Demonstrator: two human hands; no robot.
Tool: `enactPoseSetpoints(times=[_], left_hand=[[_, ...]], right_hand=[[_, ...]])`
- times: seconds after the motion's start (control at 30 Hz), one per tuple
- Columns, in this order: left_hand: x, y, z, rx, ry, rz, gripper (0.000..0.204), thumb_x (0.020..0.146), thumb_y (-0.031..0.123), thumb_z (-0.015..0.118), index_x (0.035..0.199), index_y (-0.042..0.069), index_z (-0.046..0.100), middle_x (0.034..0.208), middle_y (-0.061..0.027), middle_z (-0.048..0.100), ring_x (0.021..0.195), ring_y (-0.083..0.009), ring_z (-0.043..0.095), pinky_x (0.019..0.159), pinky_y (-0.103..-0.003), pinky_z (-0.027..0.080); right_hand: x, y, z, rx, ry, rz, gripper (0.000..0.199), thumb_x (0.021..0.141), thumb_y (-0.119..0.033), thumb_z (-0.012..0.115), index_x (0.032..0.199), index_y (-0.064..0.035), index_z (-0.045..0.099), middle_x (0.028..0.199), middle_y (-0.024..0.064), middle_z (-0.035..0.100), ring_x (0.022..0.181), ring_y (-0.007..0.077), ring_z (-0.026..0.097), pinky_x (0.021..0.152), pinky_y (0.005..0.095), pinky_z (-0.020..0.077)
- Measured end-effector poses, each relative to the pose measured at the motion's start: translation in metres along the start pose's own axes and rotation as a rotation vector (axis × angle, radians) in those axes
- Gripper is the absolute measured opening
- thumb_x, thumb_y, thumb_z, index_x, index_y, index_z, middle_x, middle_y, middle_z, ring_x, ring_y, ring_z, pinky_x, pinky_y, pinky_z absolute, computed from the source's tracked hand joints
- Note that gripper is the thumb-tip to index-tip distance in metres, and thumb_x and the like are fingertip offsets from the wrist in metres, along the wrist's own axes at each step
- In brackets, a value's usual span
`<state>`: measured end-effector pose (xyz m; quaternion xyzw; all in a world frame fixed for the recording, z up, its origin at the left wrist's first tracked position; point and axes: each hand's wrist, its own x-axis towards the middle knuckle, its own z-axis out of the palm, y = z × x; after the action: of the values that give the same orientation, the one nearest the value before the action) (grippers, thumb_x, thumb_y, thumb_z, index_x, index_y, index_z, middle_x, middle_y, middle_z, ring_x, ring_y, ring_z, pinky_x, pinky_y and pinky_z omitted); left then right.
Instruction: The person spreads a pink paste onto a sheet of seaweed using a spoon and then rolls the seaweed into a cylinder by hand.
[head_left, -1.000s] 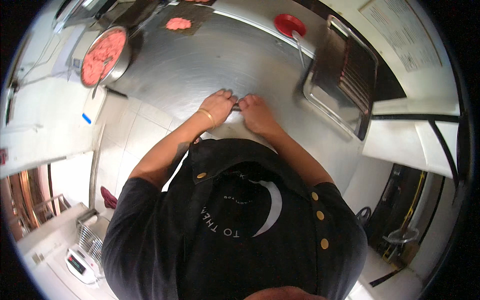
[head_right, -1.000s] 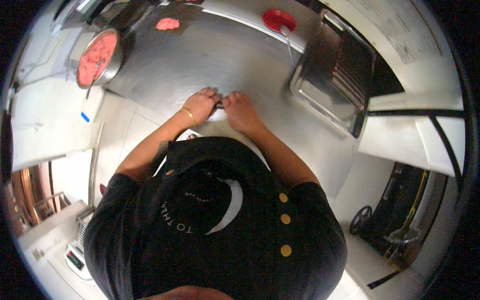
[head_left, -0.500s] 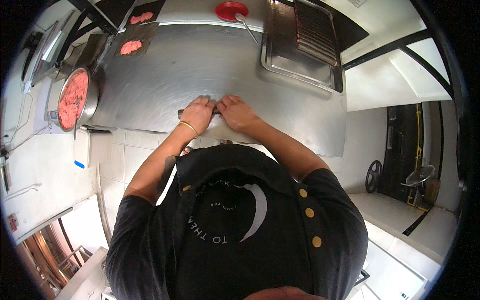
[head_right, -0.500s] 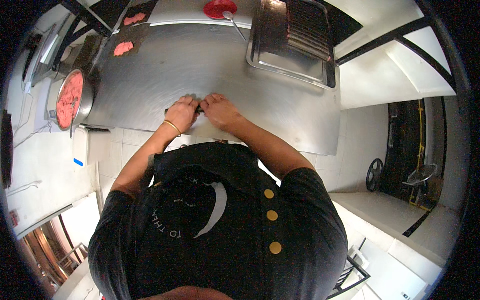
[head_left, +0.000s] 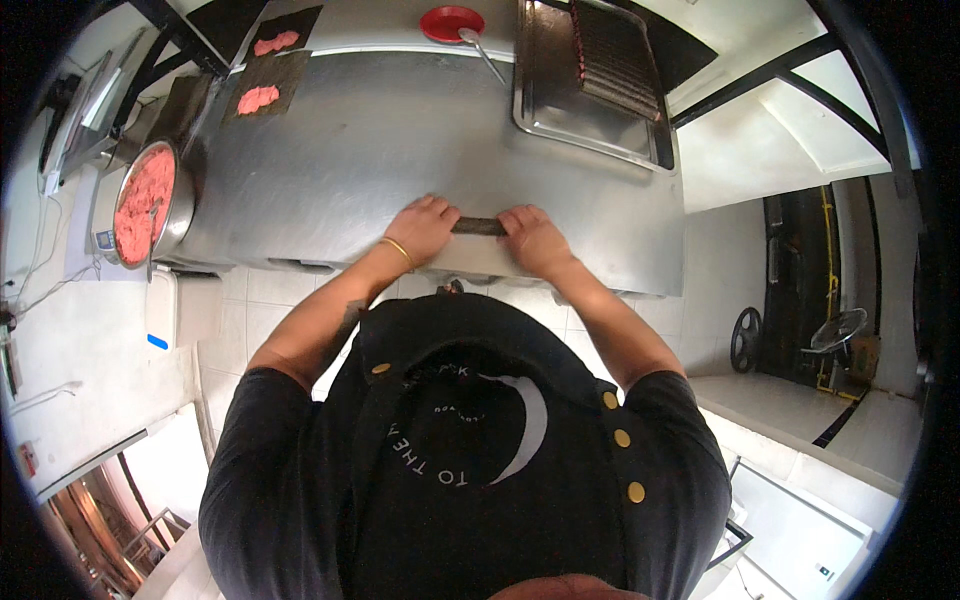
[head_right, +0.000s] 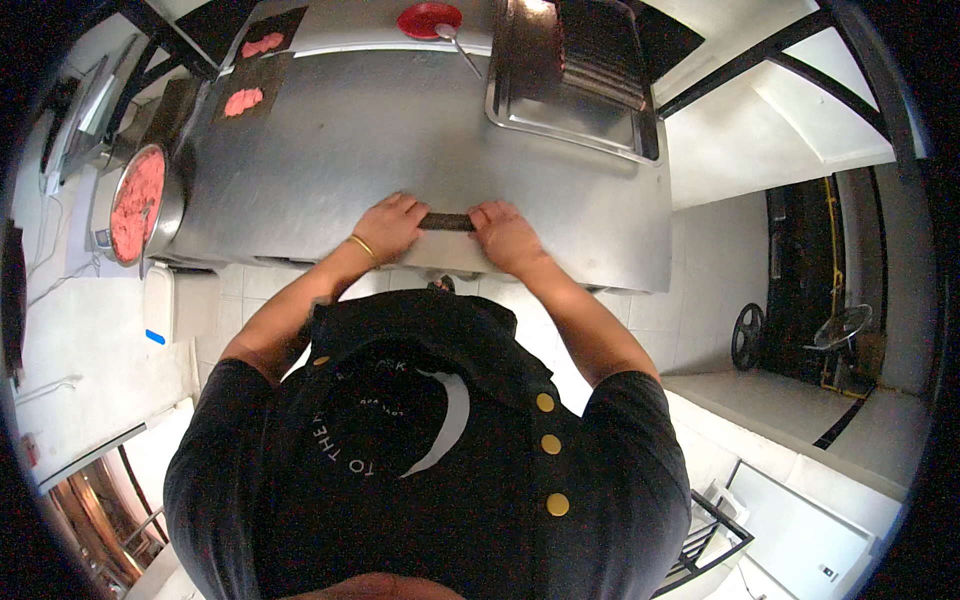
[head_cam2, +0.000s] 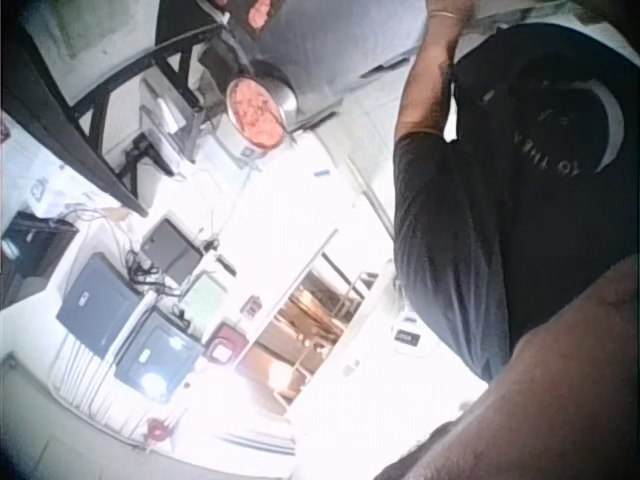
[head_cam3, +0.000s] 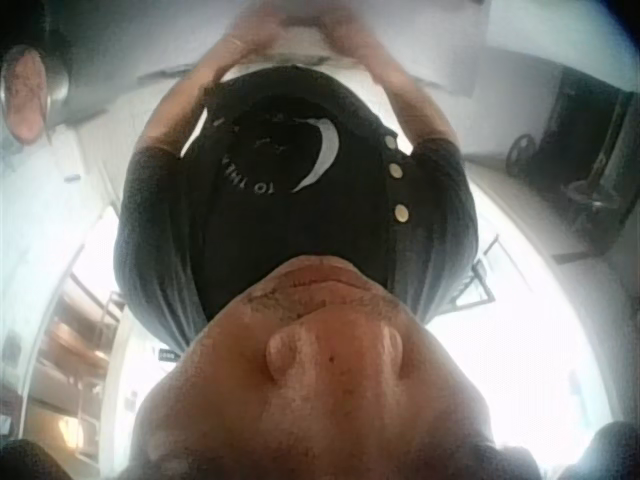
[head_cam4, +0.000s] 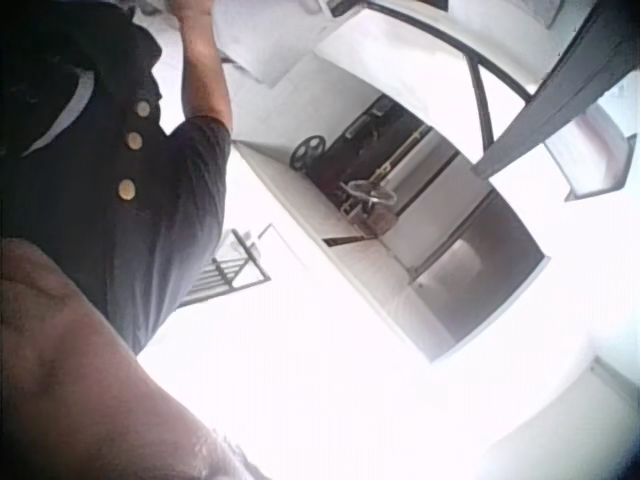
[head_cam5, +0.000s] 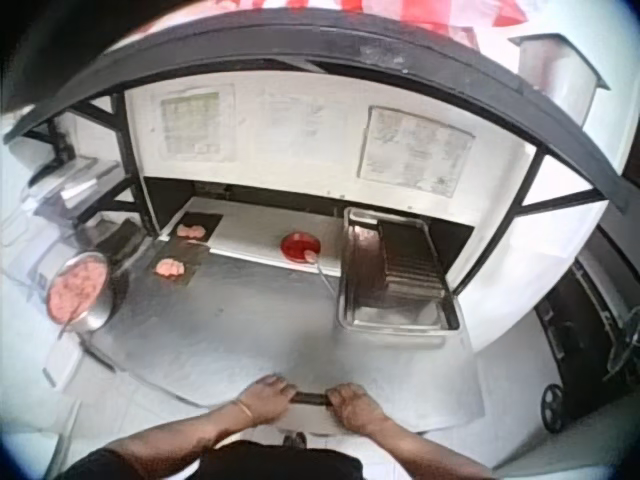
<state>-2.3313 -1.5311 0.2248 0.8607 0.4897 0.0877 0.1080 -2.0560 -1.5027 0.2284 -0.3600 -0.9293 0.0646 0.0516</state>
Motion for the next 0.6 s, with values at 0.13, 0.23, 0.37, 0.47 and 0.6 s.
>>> enactPoseSetpoints(times=[0.13,0.23,0.37,0.47,0.6], left_hand=[[-0.022,-0.018,-0.013,-0.028,-0.031,0.019,0.043,0.092,0.025,0.073,0.130,0.008,0.065,0.124,-0.0131,0.066,0.125,-0.0355,0.059,0.112,-0.044,0.048],[-0.023,-0.021,-0.020,-0.128,-0.086,-0.015,0.040,0.092,0.024,0.073,0.127,0.007,0.066,0.123,-0.0119,0.066,0.126,-0.0352,0.058,0.111,-0.045,0.048],[-0.031,-0.025,-0.028,-0.136,-0.121,-0.048,0.034,0.091,0.022,0.073,0.121,0.007,0.068,0.121,-0.0126,0.065,0.121,-0.0345,0.059,0.110,-0.046,0.048],[-0.046,-0.038,-0.031,-0.116,-0.094,-0.074,0.032,0.090,0.020,0.074,0.119,0.007,0.069,0.120,-0.0126,0.065,0.120,-0.0339,0.060,0.109,-0.045,0.048],[-0.077,-0.067,-0.040,-0.127,-0.074,-0.068,0.031,0.090,0.018,0.074,0.119,0.006,0.070,0.120,-0.0127,0.065,0.121,-0.0341,0.060,0.108,-0.045,0.049]], right_hand=[[0.004,-0.008,-0.006,0.005,-0.058,0.062,0.036,0.096,-0.029,0.067,0.123,-0.0055,0.065,0.125,0.0151,0.065,0.122,0.0350,0.059,0.110,0.0456,0.0458],[0.014,-0.024,-0.010,0.044,-0.005,0.101,0.034,0.092,-0.026,0.072,0.118,-0.0054,0.066,0.121,0.0144,0.065,0.122,0.0355,0.060,0.109,0.0461,0.0465],[0.039,-0.055,-0.008,0.136,-0.027,0.076,0.036,0.089,-0.026,0.076,0.116,-0.0050,0.067,0.118,0.0153,0.066,0.120,0.0369,0.060,0.106,0.0469,0.0481],[0.060,-0.081,0.000,0.116,0.009,0.036,0.035,0.089,-0.025,0.076,0.116,-0.0050,0.067,0.117,0.0160,0.066,0.119,0.0373,0.061,0.105,0.0471,0.0486],[0.072,-0.099,0.006,0.133,-0.027,0.015,0.036,0.091,-0.024,0.075,0.120,-0.0049,0.068,0.120,0.0164,0.066,0.121,0.0366,0.061,0.107,0.0470,0.0478]])
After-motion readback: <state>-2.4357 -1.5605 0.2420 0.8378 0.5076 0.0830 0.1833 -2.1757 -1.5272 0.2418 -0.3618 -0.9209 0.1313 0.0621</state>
